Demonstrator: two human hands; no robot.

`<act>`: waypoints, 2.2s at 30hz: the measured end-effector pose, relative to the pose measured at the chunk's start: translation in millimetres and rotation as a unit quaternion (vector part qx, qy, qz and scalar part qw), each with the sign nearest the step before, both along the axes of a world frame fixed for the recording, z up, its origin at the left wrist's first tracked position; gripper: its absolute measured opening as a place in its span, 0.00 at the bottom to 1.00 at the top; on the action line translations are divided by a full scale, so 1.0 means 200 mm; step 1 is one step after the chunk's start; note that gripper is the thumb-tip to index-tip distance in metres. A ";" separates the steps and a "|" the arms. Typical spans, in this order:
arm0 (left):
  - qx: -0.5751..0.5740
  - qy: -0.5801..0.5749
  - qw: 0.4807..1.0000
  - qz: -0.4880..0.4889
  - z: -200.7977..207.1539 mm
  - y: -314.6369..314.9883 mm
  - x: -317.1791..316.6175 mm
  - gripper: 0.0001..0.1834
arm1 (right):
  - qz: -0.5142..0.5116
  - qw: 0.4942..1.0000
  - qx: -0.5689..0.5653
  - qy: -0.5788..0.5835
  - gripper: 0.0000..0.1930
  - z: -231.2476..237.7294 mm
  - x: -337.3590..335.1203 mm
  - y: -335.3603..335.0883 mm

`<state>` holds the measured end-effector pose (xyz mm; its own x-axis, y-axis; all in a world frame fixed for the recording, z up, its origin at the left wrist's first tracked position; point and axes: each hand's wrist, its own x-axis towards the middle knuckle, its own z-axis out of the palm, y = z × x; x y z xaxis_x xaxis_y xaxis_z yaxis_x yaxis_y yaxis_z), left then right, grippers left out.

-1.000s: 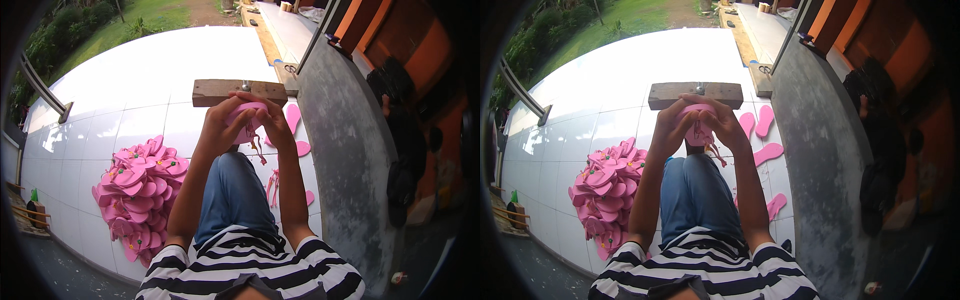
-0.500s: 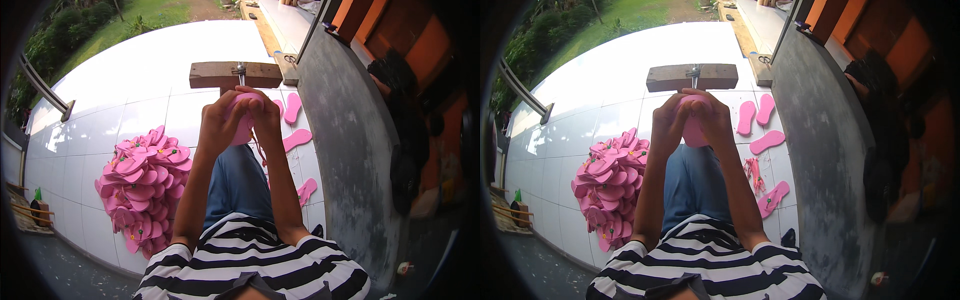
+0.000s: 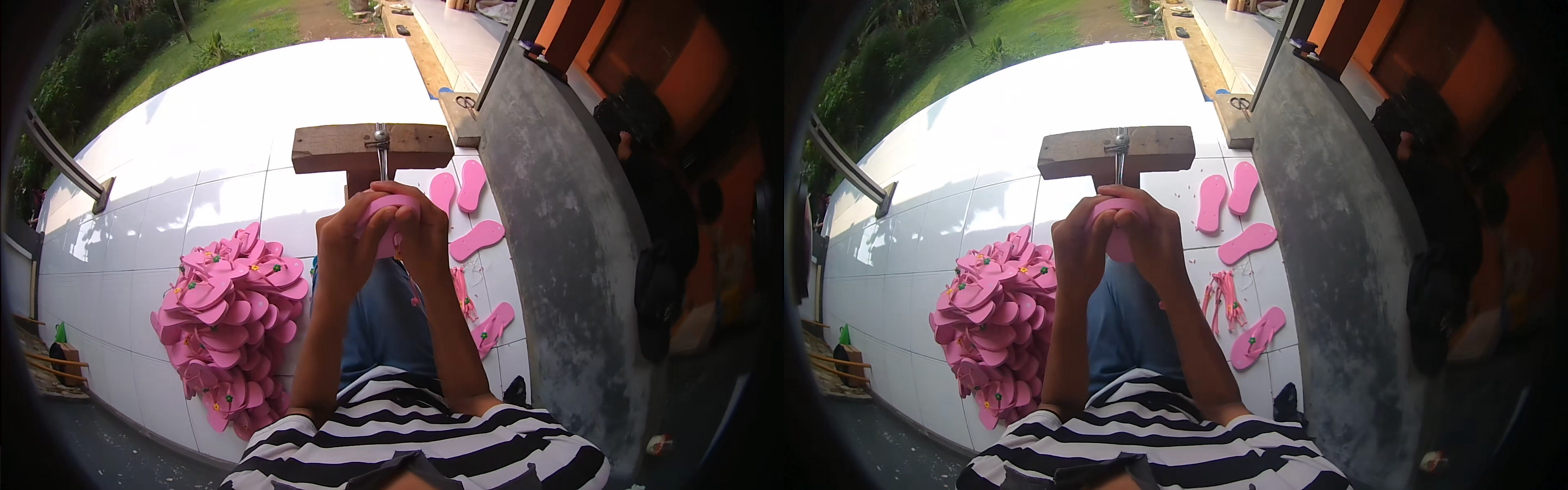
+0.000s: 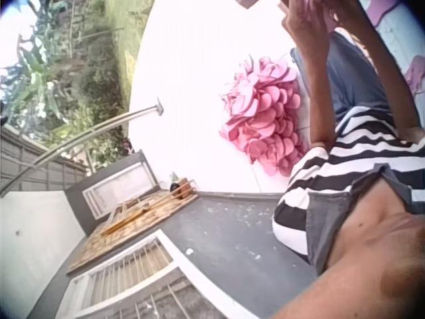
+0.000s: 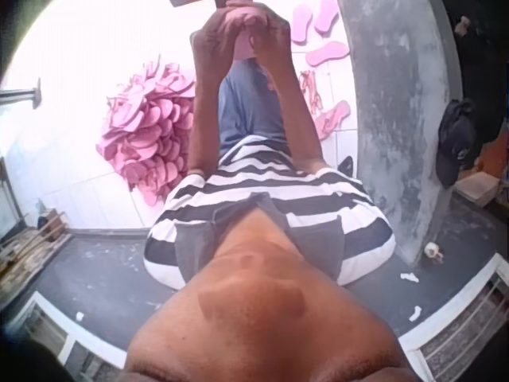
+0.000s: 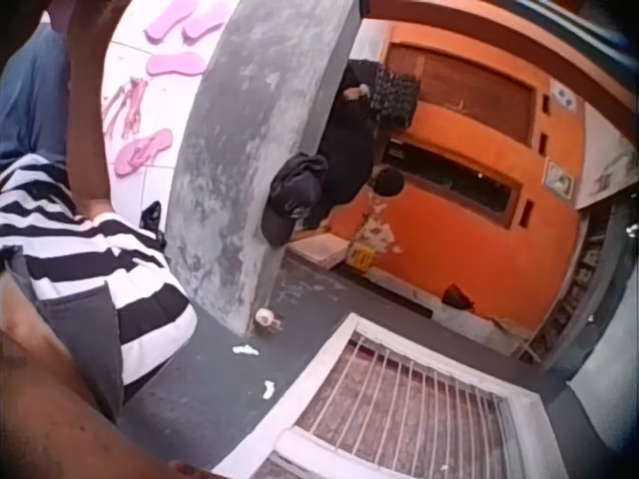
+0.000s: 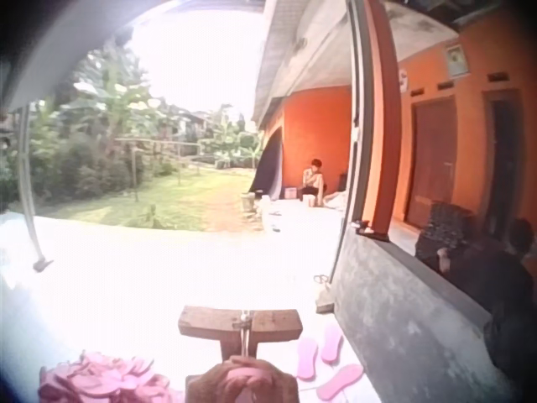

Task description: The person assembles flip-flops by using a metal insertion tool to pull rubber straps through pre-cut holes in pink foam soles, then places the completed footwear onto a pile.

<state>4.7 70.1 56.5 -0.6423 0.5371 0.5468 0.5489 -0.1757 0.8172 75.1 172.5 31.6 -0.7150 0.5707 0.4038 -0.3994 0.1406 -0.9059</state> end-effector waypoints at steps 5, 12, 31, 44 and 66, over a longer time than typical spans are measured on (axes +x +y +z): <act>-0.021 -0.023 0.999 0.022 0.00 -0.01 -0.01 0.11 | -0.020 1.000 -0.017 -0.009 0.27 0.02 -0.01 -0.04; 0.009 -0.024 1.000 -0.009 -0.04 -0.03 0.00 0.10 | -0.047 0.996 0.075 -0.009 0.40 0.03 -0.01 -0.02; -0.206 -0.029 0.976 -0.067 -0.19 -0.36 0.24 0.12 | -0.064 0.983 0.049 -0.167 0.24 -0.09 0.49 -0.30; -0.224 0.031 0.974 -0.032 -0.36 -0.40 0.12 0.18 | -0.064 0.925 0.206 -0.314 0.21 -0.31 0.40 -0.41; 0.019 0.056 0.995 -0.075 -0.42 -0.39 0.02 0.18 | 0.372 0.730 -0.574 -0.009 0.21 -0.65 0.33 -0.30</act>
